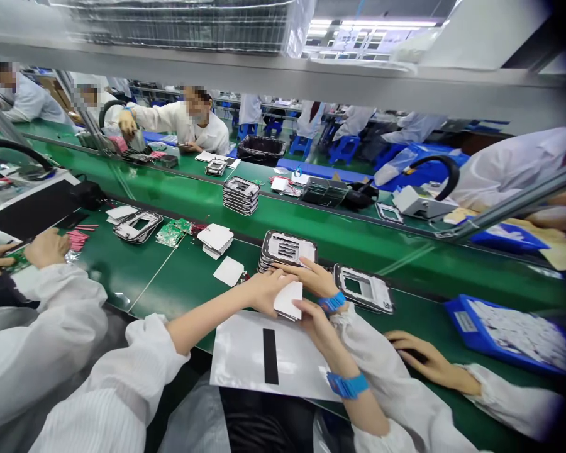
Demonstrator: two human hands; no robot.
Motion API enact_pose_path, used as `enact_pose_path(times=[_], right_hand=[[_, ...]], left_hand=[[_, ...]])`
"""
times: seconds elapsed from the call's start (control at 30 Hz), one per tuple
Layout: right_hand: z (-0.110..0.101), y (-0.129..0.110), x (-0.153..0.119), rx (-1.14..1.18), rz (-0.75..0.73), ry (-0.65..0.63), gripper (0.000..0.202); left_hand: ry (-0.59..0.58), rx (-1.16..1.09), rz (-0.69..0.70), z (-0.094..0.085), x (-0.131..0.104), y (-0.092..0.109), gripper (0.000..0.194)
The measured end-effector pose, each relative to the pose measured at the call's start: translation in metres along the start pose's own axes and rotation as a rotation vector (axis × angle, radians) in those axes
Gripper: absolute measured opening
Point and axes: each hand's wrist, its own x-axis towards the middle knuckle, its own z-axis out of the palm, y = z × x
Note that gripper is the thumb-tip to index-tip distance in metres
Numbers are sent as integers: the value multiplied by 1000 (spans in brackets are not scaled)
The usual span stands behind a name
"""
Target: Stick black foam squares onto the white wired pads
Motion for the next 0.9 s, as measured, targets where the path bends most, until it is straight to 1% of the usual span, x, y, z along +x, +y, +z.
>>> enact_pose_path(times=[0.1, 0.17, 0.27, 0.4, 0.47, 0.53, 0.57, 0.63, 0.67, 0.7, 0.73, 0.77, 0.8, 0.83, 0.87, 0.9], right_hand=[[18, 24, -24, 70, 94, 71, 37], [23, 31, -31, 105, 127, 111, 40], [25, 31, -31, 146, 152, 145, 40], [27, 27, -34, 196, 175, 164, 42], [30, 24, -41, 218, 188, 158, 44], [32, 22, -50, 235, 201, 140, 49], [32, 22, -55, 243, 209, 127, 52], [31, 25, -67, 255, 228, 100, 58], [30, 28, -73, 262, 240, 87, 60], [29, 32, -79, 270, 251, 75, 62], [27, 38, -85, 281, 262, 66, 62], [25, 44, -90, 295, 271, 59, 62], [23, 50, -96, 311, 276, 55, 63], [21, 57, -100, 330, 277, 52, 62], [20, 63, -104, 348, 276, 51, 62], [19, 69, -107, 368, 272, 52, 61]], left_hand=[[7, 35, 24, 11, 4, 0, 95], [12, 60, 41, 15, 4, 1, 92], [19, 91, 65, 18, 4, 2, 89], [48, 121, 70, 16, -1, 6, 89], [76, 143, 57, 14, -10, 13, 90], [98, 165, 46, 12, -24, 22, 86], [110, 171, 54, 12, -34, 26, 82], [163, 163, 104, 13, -56, 30, 66], [242, 135, 132, 14, -68, 30, 57], [347, 97, 115, 15, -78, 27, 50], [450, 53, 55, 17, -87, 24, 46], [538, 18, -35, 17, -93, 19, 41], [596, -6, -137, 18, -96, 13, 37], [621, -15, -226, 18, -97, 6, 32], [616, -12, -284, 18, -95, 0, 30], [587, 0, -306, 19, -90, -6, 30]])
